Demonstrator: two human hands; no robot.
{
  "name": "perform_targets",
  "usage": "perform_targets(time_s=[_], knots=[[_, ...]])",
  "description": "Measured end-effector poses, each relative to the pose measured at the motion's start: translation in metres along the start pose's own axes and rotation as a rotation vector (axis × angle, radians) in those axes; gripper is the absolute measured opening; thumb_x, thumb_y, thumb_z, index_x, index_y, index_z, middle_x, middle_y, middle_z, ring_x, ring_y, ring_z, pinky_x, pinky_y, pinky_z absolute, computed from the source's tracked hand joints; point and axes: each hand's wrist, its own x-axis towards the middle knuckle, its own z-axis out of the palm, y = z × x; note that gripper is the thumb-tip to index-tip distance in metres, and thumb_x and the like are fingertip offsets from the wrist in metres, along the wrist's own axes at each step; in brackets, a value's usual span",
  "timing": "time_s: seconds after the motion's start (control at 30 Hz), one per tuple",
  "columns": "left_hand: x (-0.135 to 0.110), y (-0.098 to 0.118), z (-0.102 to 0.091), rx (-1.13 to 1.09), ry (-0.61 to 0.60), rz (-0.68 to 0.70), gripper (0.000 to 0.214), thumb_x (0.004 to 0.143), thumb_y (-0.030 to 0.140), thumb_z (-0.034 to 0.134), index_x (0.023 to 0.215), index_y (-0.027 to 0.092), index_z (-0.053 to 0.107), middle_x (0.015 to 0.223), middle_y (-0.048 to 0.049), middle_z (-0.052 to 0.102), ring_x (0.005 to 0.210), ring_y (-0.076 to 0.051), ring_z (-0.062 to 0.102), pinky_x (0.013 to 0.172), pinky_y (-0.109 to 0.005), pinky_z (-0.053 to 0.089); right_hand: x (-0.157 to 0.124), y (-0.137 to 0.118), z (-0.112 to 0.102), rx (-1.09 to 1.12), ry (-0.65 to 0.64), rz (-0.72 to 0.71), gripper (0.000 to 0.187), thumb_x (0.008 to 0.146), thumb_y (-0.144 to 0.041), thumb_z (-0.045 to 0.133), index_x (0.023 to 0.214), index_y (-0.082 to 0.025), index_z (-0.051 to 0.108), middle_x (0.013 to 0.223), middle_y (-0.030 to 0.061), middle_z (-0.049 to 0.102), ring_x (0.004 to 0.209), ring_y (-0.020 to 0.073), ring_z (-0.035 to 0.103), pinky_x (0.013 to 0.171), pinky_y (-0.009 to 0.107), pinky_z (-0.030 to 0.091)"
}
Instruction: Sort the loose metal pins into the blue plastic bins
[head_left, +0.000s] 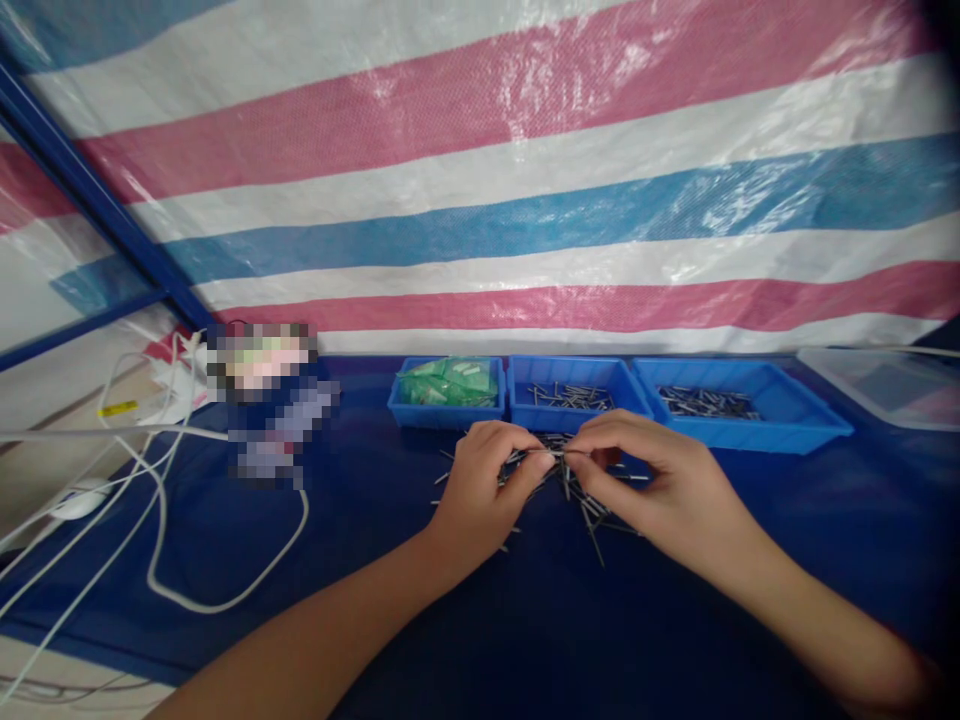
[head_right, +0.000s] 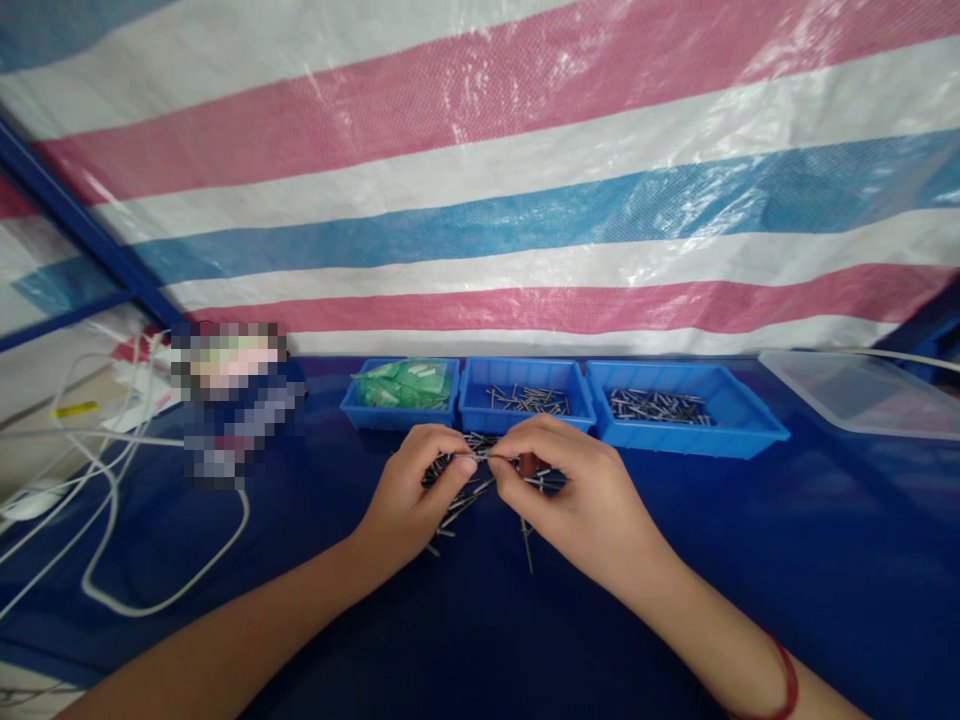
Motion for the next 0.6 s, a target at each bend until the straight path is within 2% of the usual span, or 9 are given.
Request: perform_targets(time_s=[0.1, 0.2, 0.3, 0.37, 0.5, 0.6], knots=[[-0.001, 0.002, 0.000, 0.071, -0.023, -0.004, 0.017, 0.092, 0.034, 0.049, 0.095, 0.020, 0.058, 0.097, -0.0044, 0.064, 0.097, -0.019, 0.055, 0.090, -0.035, 0.042, 0.003, 0.000, -0.006, -0.080, -0.030, -0.041, 0.008, 0.086, -0.023, 0.055, 0.081, -0.023, 0.062, 0.081, 0.0025, 0.065, 0.072, 0.0161, 0.060, 0.065, 0.029, 0.048], [-0.004, 0.005, 0.000, 0.291, -0.117, -0.020, 0.031, 0.089, 0.041, 0.054, 0.113, 0.022, 0.056, 0.113, -0.0061, 0.060, 0.108, -0.024, 0.048, 0.092, -0.042, 0.039, 0.008, 0.008, -0.024, -0.306, 0.075, -0.057, 0.012, 0.088, -0.026, 0.052, 0.080, -0.022, 0.061, 0.084, 0.0053, 0.065, 0.078, 0.0199, 0.062, 0.072, 0.033, 0.047], [-0.007, 0.010, -0.004, 0.502, -0.244, -0.008, 0.038, 0.088, 0.049, 0.053, 0.117, 0.024, 0.056, 0.120, -0.0074, 0.055, 0.110, -0.028, 0.045, 0.088, -0.046, 0.039, 0.011, 0.029, -0.050, -0.609, 0.254, 0.068, 0.015, 0.086, -0.032, 0.051, 0.081, -0.021, 0.061, 0.085, 0.0078, 0.066, 0.075, 0.0243, 0.062, 0.067, 0.036, 0.044], [-0.008, 0.015, -0.010, 0.607, -0.300, -0.007, 0.039, 0.088, 0.050, 0.052, 0.116, 0.024, 0.057, 0.122, -0.0085, 0.052, 0.109, -0.029, 0.045, 0.086, -0.046, 0.040, 0.011, 0.048, -0.065, -0.787, 0.313, 0.209, 0.020, 0.086, -0.037, 0.049, 0.081, -0.021, 0.060, 0.086, 0.0101, 0.065, 0.074, 0.0287, 0.061, 0.060, 0.037, 0.040], [-0.008, 0.024, -0.029, 0.751, -0.440, -0.017, 0.037, 0.086, 0.045, 0.057, 0.116, 0.022, 0.057, 0.126, -0.0091, 0.049, 0.108, -0.029, 0.047, 0.083, -0.044, 0.044, 0.009, 0.077, -0.081, -0.905, 0.228, 0.366, 0.023, 0.085, -0.042, 0.047, 0.080, -0.023, 0.060, 0.075, 0.0092, 0.061, 0.063, 0.0267, 0.055, 0.054, 0.034, 0.032], [-0.005, 0.027, -0.039, 0.766, -0.592, -0.056, 0.040, 0.085, 0.044, 0.059, 0.118, 0.021, 0.056, 0.121, -0.0091, 0.052, 0.106, -0.030, 0.050, 0.082, -0.043, 0.048, 0.010, 0.079, -0.077, -0.864, 0.259, 0.358, 0.028, 0.085, -0.045, 0.047, 0.093, -0.021, 0.061, 0.074, 0.0092, 0.061, 0.063, 0.0262, 0.055, 0.055, 0.034, 0.033]])
